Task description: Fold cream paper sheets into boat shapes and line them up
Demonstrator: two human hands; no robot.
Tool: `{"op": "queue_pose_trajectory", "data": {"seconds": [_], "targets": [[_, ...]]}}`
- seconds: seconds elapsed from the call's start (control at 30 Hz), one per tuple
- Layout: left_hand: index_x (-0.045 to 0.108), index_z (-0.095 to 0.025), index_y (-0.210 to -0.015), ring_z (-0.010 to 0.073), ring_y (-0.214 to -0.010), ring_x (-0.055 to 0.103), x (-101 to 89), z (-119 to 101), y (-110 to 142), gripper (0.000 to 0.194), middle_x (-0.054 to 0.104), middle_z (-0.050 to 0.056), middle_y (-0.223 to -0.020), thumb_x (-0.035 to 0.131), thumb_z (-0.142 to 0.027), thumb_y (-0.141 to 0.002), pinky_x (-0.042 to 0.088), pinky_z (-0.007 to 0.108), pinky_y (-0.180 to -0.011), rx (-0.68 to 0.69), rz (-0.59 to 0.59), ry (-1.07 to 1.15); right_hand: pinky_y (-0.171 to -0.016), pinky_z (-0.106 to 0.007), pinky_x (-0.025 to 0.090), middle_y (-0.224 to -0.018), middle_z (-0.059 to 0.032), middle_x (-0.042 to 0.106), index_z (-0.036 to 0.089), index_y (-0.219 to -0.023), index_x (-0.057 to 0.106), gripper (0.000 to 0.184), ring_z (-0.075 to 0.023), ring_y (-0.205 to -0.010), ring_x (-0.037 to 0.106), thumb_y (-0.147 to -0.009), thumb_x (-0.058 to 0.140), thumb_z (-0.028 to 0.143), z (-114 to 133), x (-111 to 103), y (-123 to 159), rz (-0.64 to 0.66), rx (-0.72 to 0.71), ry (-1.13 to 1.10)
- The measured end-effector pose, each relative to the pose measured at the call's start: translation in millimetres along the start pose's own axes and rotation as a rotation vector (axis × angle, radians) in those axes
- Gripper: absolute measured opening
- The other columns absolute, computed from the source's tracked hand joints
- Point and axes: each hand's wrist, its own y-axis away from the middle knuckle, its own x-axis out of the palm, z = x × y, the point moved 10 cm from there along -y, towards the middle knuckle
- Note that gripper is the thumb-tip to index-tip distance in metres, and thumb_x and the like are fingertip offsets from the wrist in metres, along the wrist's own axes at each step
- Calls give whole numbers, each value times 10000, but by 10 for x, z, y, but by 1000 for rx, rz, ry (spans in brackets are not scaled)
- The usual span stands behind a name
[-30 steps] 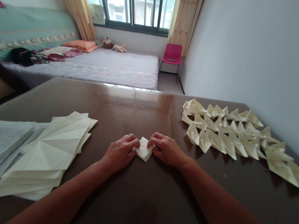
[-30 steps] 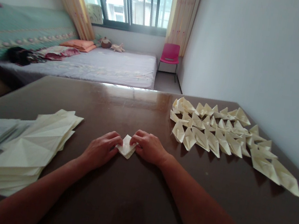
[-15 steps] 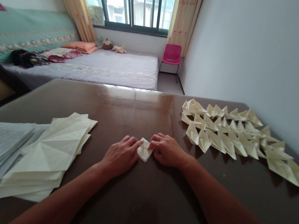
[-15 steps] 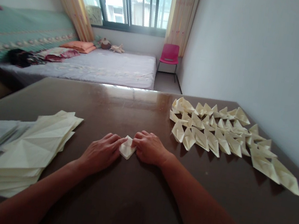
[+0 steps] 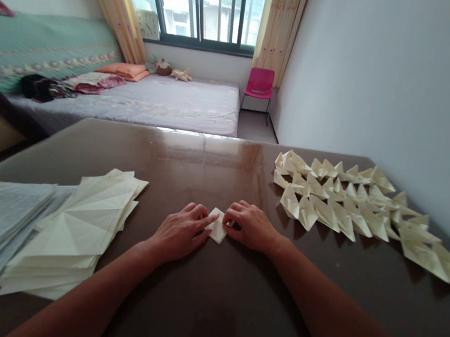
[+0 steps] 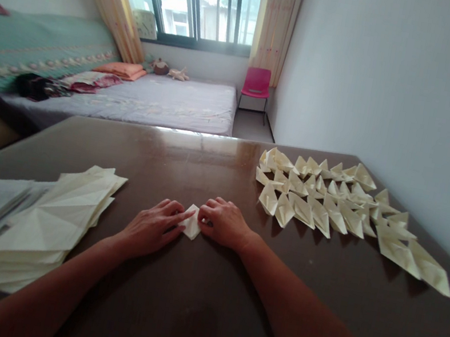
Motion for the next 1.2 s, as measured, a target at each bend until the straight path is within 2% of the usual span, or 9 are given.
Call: {"op": "queue_pose_trajectory", "data": {"seconds": [0.1, 0.23, 0.37, 0.5, 0.7, 0.83, 0.93, 1.1, 1.2], "targets": [[608, -329, -1180, 185, -932, 496, -50, -30, 34, 306, 582, 39, -1000, 441, -367, -927, 473, 274, -736, 70, -5, 31, -747, -284, 394, -906, -40, 625, 224, -916, 663, 119, -172, -856, 530, -856, 593, 299, -10, -4, 0, -6, -12, -40], [665, -284, -1042, 191, -960, 500, -70, -78, 41, 257, 595, 48, -984, 454, -378, -932, 467, 303, -799, 133, -21, 10, -813, -293, 395, -996, -32, 634, 280, -1027, 678, 209, -165, -912, 527, -874, 550, 218, 130, 10, 28, 7, -164, -70], [663, -239, -1010, 197, -989, 502, -70, -100, 29, 264, 602, 60, -985, 445, -372, -942, 455, 319, -845, 174, -40, -2, -814, -303, 393, -978, -11, 658, 299, -961, 712, 250, -170, -892, 519, -863, 521, 171, 178, 52, 54, 54, -225, -45], [653, -206, -973, 179, -920, 521, -33, -171, 42, 297, 613, 61, -920, 373, -305, -974, 455, 301, -813, 256, 12, -35, -840, -305, 410, -1016, 9, 669, 308, -969, 713, 318, -171, -918, 526, -823, 508, 114, 179, 40, 64, 82, -246, -89], [636, -194, -1033, 176, -924, 539, -27, -146, 102, 261, 625, 73, -960, 388, -231, -965, 465, 295, -814, 328, 35, 17, -866, -307, 443, -1009, -13, 673, 270, -1001, 705, 273, -173, -939, 549, -791, 568, 163, 149, -16, 61, 35, -205, -168], [652, -197, -969, 157, -909, 559, -52, -7, 109, 274, 638, 65, -985, 380, -219, -961, 460, 271, -808, 269, 12, 122, -864, -310, 450, -1009, -23, 671, 270, -990, 707, 259, -175, -946, 552, -791, 581, 162, 129, -1, 59, 28, -185, -172], [643, -209, -916, 156, -900, 563, -48, 101, 79, 221, 640, 45, -963, 427, -249, -936, 453, 269, -802, 139, -22, 167, -862, -302, 450, -1007, -18, 670, 276, -988, 705, 259, -169, -946, 549, -796, 579, 154, 110, 15, 52, 22, -179, -178], [569, -209, -913, 187, -895, 542, -20, 233, 53, 92, 612, 26, -903, 494, -247, -876, 448, 299, -756, -145, -99, 73, -871, -298, 441, -1004, -9, 667, 273, -972, 703, 231, -166, -936, 539, -815, 570, 168, 105, 38, 42, 19, -181, -162], [557, -214, -845, 184, -880, 535, -20, 206, 48, 85, 600, 17, -872, 483, -240, -877, 441, 287, -706, -155, -65, 16, -875, -296, 434, -1011, -11, 664, 271, -985, 703, 255, -167, -942, 536, -818, 556, 146, 109, 48, 41, 22, -180, -147]]}}
